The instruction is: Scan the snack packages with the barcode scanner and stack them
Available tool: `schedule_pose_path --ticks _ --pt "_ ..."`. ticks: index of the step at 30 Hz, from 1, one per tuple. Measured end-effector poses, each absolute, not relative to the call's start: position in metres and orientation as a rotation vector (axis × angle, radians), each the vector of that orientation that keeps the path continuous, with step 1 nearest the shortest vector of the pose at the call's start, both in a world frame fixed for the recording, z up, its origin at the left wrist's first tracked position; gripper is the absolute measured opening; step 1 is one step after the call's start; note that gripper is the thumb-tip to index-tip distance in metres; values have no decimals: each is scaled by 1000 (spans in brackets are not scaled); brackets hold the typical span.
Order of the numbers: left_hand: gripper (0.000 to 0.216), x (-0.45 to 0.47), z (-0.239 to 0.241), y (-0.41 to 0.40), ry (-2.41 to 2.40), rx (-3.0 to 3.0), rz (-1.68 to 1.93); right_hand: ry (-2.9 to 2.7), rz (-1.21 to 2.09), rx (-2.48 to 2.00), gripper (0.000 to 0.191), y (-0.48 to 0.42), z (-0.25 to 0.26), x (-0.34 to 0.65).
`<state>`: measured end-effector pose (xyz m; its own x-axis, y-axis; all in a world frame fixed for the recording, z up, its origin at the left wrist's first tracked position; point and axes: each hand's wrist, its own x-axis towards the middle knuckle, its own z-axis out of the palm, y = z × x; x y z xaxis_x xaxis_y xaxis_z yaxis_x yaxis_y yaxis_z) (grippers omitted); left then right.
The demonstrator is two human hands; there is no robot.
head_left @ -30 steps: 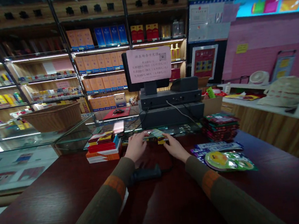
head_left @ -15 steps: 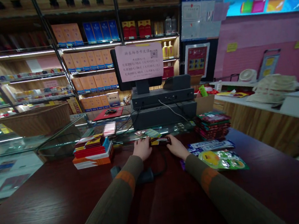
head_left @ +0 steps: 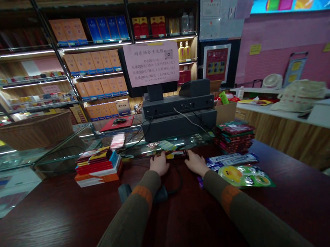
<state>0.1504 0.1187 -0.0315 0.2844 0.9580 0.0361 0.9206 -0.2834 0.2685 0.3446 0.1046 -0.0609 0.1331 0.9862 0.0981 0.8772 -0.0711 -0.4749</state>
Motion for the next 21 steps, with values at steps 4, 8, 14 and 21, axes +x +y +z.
schedule_pose_path --ticks 4,8,14,21 --pt "63 150 -34 120 1744 2325 301 -1795 365 -1981 53 103 -61 342" --pt "65 148 -33 123 1755 2267 336 -1751 363 -1904 53 103 -62 341" --pt "62 136 -27 126 1709 2204 498 -1728 357 -1774 49 99 -58 337" --pt "33 116 -16 118 1670 2157 747 -1601 329 -1557 36 95 -55 323"
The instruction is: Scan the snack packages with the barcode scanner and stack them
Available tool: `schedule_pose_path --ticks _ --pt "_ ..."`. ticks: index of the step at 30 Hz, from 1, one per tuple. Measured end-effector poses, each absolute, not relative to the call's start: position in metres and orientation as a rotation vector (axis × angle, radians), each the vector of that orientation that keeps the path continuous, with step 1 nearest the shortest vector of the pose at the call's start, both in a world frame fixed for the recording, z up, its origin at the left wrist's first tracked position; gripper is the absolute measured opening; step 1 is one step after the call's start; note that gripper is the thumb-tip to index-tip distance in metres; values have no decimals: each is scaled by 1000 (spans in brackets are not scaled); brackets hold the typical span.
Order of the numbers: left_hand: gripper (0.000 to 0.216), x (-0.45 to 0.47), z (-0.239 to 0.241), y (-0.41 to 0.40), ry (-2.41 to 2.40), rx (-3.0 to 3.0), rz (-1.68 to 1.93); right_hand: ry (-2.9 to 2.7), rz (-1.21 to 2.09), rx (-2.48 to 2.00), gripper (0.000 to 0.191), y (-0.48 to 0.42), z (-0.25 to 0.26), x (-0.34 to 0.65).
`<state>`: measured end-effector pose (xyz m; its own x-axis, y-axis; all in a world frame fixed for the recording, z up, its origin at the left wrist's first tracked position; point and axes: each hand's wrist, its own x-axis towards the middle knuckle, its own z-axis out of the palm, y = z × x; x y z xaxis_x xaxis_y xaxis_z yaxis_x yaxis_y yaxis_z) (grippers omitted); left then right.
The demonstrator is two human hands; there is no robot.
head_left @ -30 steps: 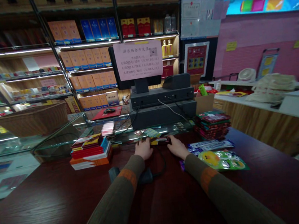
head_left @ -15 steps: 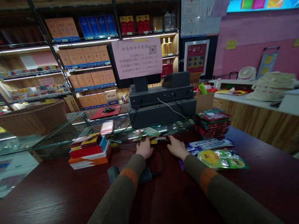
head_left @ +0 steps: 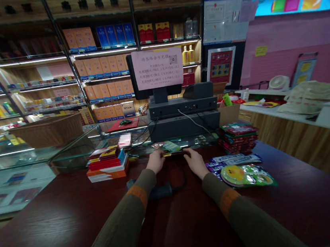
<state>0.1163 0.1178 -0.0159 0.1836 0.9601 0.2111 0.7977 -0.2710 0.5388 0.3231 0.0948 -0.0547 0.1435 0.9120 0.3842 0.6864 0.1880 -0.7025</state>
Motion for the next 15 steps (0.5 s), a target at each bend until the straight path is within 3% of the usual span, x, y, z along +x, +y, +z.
schedule_pose_path --ticks 6,15 --pt "21 95 -1 105 1652 2124 915 -1507 349 -1408 28 89 -48 309" --pt "22 58 18 85 1605 2135 1065 -1431 388 -1218 26 78 -37 276"
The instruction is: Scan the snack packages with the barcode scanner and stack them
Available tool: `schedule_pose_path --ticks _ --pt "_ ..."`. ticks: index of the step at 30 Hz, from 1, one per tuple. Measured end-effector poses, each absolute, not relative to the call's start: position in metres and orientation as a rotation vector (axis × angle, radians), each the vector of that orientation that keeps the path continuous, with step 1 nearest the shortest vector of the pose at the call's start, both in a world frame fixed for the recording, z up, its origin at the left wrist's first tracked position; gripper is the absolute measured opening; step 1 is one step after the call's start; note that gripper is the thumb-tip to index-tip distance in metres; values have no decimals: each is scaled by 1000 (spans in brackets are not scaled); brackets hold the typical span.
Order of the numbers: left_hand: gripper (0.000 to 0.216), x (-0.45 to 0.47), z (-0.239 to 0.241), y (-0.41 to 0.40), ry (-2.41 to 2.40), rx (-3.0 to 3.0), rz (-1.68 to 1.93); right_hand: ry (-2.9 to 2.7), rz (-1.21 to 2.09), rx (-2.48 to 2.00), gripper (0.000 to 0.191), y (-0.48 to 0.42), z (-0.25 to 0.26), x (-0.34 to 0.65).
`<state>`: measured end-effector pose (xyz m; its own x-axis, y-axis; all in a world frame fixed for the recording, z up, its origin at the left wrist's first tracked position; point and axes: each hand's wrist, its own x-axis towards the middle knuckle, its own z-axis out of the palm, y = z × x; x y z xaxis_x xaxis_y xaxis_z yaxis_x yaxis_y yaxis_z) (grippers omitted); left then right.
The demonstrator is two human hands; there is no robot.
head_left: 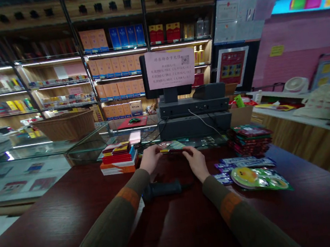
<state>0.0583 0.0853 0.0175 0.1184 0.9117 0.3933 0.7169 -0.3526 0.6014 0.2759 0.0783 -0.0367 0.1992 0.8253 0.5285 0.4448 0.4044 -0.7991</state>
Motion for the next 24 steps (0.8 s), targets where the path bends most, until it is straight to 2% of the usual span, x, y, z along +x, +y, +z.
schedule_pose_path --ticks 5,15,19,24 --pt "15 33 16 78 1635 2142 1134 -1473 385 -1123 27 73 -31 256" --pt "23 -6 10 59 1587 2177 1337 -1473 554 -1080 30 68 -23 219" --pt "34 -21 3 55 1521 2244 1381 -1445 640 -1077 33 74 -25 208" --pt "63 -41 -6 57 1494 2501 1233 -1440 699 -1055 37 87 -23 199"
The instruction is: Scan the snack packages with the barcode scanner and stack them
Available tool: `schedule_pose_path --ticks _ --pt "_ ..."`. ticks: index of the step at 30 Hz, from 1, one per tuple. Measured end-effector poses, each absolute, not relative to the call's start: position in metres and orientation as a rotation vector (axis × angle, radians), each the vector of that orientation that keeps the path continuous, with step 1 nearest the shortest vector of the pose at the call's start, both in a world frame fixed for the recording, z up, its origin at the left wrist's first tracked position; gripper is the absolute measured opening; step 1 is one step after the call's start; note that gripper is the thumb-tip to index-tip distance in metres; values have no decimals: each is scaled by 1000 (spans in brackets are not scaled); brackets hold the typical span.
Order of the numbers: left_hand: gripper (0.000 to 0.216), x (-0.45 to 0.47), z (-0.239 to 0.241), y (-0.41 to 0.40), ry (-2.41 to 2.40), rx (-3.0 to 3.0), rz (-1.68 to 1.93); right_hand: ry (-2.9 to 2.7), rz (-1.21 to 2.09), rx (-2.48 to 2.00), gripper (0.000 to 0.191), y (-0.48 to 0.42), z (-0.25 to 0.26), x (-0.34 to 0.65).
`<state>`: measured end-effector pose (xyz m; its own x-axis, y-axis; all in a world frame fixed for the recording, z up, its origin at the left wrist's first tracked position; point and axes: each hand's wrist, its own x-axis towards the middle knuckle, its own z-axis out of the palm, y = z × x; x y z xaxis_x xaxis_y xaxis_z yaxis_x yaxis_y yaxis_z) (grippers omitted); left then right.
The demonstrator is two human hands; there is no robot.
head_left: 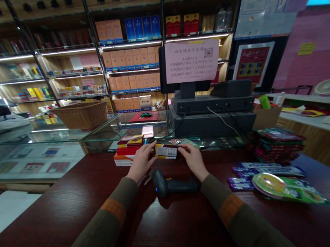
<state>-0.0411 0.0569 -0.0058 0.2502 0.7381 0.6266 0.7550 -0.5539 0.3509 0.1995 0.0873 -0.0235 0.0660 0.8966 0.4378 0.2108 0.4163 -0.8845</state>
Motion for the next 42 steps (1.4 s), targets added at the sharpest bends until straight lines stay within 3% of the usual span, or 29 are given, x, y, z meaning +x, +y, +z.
schedule_pose_path --ticks 6,15,24,33,38,42 --pt "84 -54 -15 56 -1412 -2326 -1045 -1491 709 -980 32 92 -16 187" --pt "64 -61 -26 43 -1399 -2175 -935 -1532 753 -1015 31 94 -25 180" --pt "60 -72 -37 37 -1403 -2095 -931 -1563 848 -961 53 93 -41 180" --pt "59 -87 -47 34 -1381 -2045 -920 -2032 699 -1024 35 58 -41 208" --pt "59 -90 -50 31 -1387 -2047 -881 -2371 677 -993 46 39 -29 214" --pt "57 -94 -52 29 -1404 -2032 -871 -2580 639 -965 68 29 -20 215"
